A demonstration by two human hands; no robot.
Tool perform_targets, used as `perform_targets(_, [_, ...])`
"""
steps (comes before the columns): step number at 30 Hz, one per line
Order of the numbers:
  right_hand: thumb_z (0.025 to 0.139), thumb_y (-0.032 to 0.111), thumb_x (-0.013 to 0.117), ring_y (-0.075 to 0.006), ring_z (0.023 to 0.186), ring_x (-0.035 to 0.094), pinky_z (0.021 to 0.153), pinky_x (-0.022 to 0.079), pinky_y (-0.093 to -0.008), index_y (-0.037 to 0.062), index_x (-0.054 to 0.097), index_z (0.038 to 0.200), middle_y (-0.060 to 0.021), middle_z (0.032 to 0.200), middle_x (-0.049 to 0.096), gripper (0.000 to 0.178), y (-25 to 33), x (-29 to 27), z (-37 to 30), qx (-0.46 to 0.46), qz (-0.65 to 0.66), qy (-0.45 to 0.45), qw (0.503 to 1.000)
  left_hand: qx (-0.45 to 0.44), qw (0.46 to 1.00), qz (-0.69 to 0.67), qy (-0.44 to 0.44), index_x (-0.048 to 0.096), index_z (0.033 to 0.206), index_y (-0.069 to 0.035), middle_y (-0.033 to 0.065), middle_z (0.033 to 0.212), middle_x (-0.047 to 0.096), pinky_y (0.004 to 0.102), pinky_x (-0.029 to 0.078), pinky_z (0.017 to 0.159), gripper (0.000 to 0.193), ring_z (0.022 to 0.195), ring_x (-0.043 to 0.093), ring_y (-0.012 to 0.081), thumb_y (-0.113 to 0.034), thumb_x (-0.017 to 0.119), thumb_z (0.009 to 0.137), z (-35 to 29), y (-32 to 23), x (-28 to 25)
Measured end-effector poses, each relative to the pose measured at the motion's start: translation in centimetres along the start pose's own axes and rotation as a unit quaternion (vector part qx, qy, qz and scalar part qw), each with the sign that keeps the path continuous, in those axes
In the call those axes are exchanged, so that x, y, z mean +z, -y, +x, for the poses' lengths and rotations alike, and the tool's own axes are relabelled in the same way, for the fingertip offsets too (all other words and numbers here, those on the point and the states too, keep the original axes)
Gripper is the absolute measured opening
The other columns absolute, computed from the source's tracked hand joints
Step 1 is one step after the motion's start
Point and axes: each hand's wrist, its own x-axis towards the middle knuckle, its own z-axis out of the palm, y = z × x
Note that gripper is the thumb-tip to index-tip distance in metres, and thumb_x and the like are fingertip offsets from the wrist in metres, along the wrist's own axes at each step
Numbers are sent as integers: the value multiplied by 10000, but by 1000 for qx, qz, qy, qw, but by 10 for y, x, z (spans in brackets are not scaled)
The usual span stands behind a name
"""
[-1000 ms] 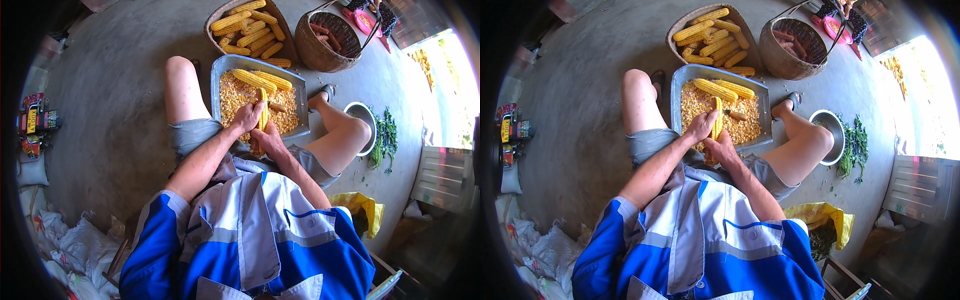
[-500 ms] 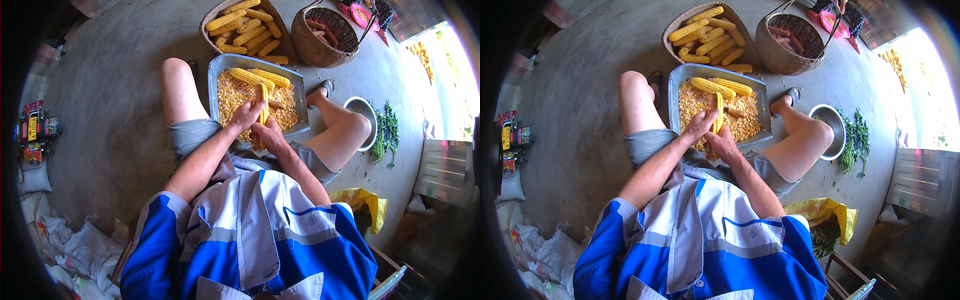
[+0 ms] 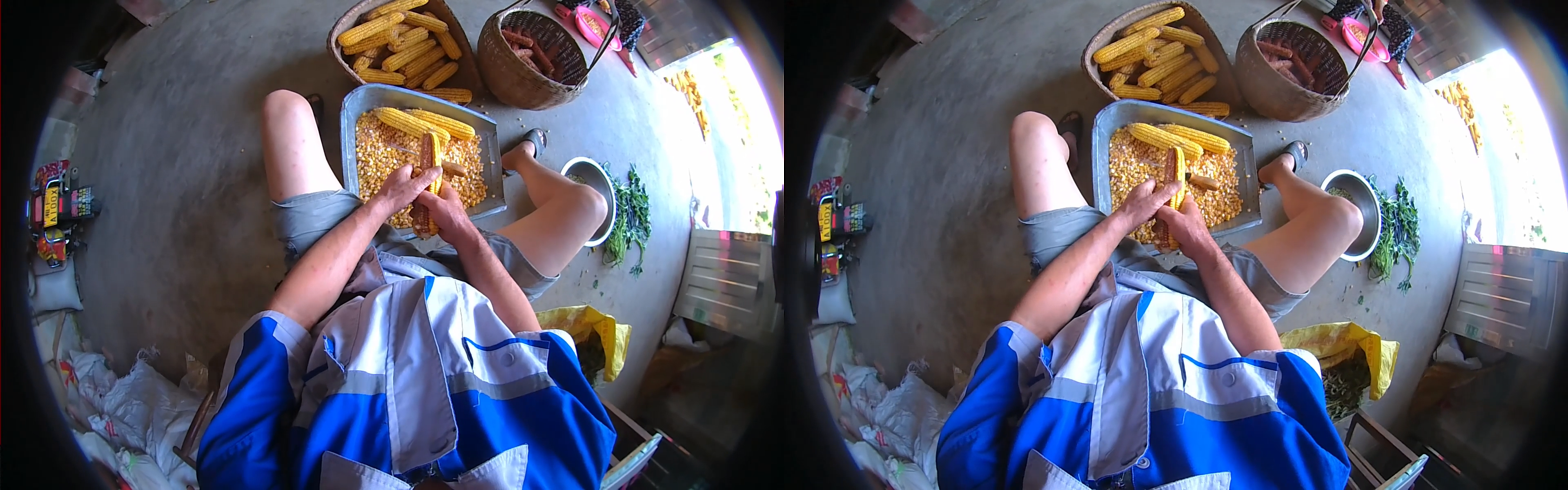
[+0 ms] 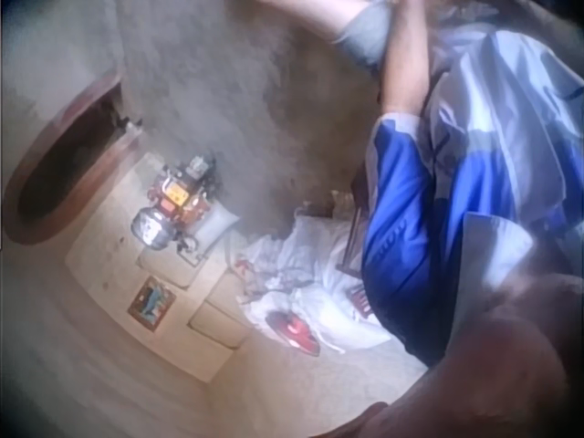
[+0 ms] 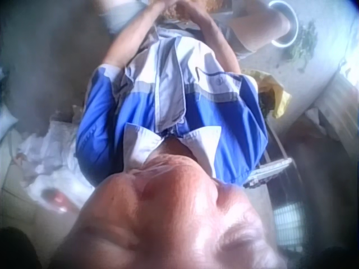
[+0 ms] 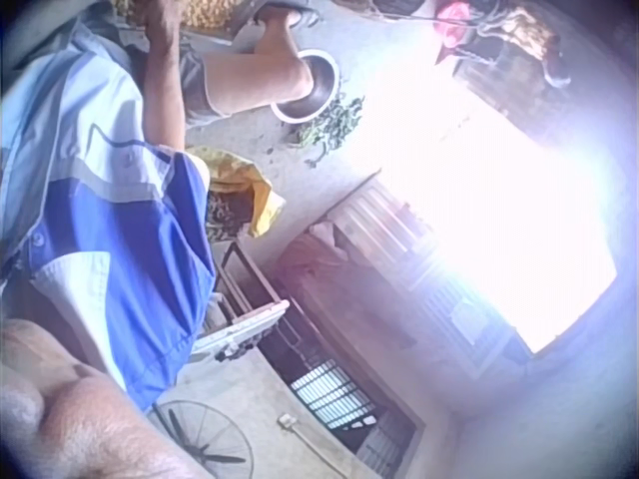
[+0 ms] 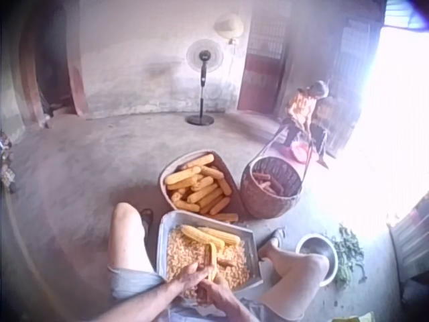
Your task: The person removes corn kernels from corn cobs into a metal tray using a knife and by hand.
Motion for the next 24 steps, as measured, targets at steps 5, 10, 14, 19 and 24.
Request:
perform_targets(5, [833,138,631,-175,724,617,626,513,-311,-18,553,1097,-88,864,633,316,5,-2,1,18,58,38,997,19,999,-19,23,662,969,4,127,815,658,357,496,705,555,776,621,204,-529,514,937,18,29,2])
perform_targets(10, [828,135,631,-177,688,624,617,520,-317,-21,553,1073,-100,830,635,300,9,-3,3,-16,56,35,998,41,998,-37,-12,661,951,-3,109,809,651,342,486,689,518,744,600,183,-485,472,976,19,28,5])
perform_targets(14, [839,203,651,-188,812,638,690,530,-316,-21,491,1151,-132,938,636,417,8,3,-3,-32,-71,-19,997,-1,1000,-26,-2,664,947,7,76,812,643,305,485,696,564,747,593,152,-531,494,959,21,27,3])
perform_targets(19, [910,279,618,-161,902,616,776,516,-309,-11,506,1225,-89,1014,633,442,32,3,-19,-47,-29,61,997,-88,972,-215,31,670,1049,-23,69,931,672,266,505,728,501,810,631,136,-499,561,936,20,14,-6])
perform_targets(24, [944,413,602,-158,905,587,788,487,-296,-9,498,1301,-97,1043,630,562,52,7,-28,-101,-88,47,990,-80,931,-356,-26,656,1107,-42,68,954,668,268,508,718,415,809,635,145,-413,546,958,22,16,-10])
